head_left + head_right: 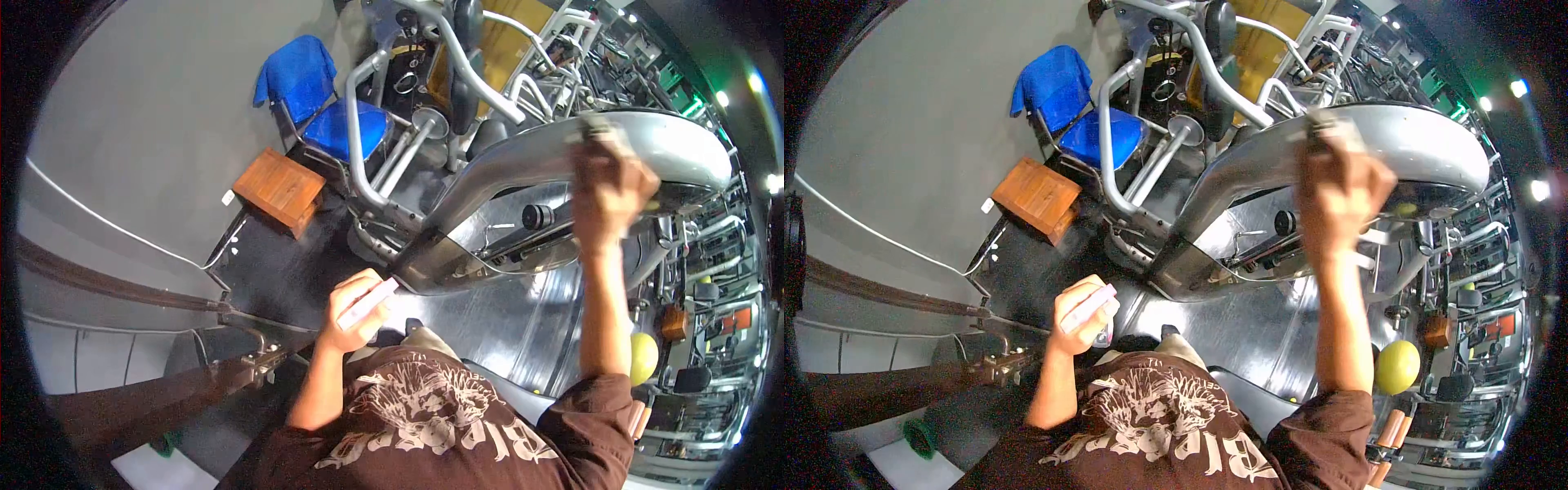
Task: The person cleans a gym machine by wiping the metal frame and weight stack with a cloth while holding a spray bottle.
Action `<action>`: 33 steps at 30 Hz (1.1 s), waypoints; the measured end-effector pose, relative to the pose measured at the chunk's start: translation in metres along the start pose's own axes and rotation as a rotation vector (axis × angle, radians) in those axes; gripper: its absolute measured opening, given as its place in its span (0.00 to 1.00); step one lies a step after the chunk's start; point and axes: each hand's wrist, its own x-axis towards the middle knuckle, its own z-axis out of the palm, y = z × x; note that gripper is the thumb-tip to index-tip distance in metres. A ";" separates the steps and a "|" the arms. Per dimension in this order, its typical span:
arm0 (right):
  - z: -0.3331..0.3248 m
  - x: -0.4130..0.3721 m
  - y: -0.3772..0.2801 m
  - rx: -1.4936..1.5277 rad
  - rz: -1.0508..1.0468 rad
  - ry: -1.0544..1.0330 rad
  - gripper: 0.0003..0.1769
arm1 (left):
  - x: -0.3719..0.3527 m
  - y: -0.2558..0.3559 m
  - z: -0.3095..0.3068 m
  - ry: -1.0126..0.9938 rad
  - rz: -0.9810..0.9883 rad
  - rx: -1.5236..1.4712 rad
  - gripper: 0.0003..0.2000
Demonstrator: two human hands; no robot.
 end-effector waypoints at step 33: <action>0.011 -0.003 -0.017 0.025 -0.173 -0.263 0.16 | 0.016 -0.002 0.002 -0.060 -0.073 -0.010 0.08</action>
